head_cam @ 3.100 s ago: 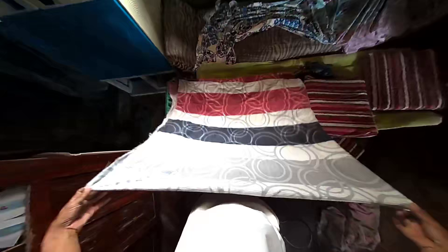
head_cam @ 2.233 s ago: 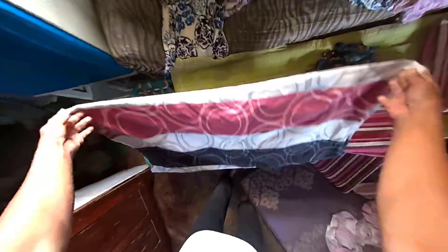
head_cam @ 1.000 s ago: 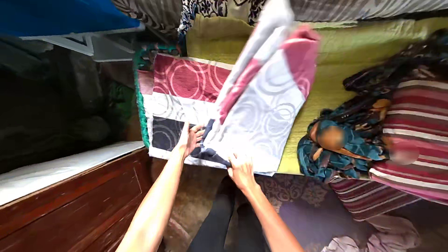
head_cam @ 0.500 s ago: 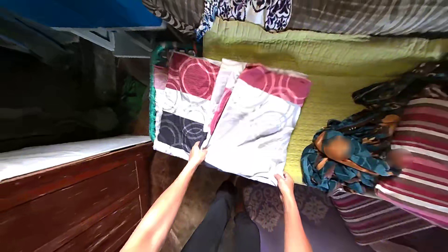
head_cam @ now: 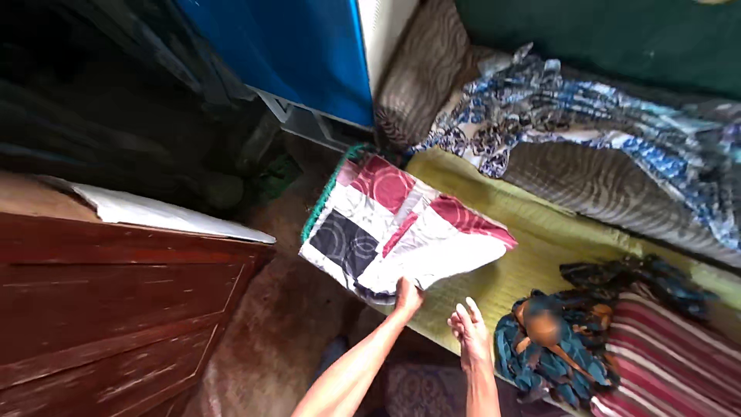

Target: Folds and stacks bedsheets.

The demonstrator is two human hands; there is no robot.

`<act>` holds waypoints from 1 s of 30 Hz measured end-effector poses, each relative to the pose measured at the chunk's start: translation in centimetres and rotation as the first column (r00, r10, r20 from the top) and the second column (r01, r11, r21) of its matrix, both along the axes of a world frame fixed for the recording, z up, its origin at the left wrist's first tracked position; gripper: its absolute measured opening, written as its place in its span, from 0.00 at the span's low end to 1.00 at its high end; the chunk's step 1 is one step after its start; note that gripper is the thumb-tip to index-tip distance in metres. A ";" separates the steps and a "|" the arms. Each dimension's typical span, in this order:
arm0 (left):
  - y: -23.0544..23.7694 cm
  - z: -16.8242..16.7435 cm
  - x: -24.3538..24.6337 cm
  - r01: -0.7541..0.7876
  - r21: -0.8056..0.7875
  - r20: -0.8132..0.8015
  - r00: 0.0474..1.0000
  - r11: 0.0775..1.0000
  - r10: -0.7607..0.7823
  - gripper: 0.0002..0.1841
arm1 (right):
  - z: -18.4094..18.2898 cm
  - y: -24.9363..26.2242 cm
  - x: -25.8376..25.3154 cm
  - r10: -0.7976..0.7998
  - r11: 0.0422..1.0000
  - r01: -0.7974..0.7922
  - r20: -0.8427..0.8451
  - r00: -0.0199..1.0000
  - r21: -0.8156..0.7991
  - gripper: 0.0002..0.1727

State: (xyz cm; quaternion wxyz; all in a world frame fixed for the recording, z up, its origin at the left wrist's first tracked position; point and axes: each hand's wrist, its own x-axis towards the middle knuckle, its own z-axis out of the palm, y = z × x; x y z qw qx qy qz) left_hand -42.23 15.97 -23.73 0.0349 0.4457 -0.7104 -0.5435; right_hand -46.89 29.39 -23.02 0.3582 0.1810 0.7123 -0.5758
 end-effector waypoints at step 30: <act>-14.7 -11.0 14.7 -0.680 0.716 0.471 0.636 0.155 0.611 0.36 | -12.7 -22.9 11.7 0.005 1.000 0.009 0.484 0.875 -0.027 0.16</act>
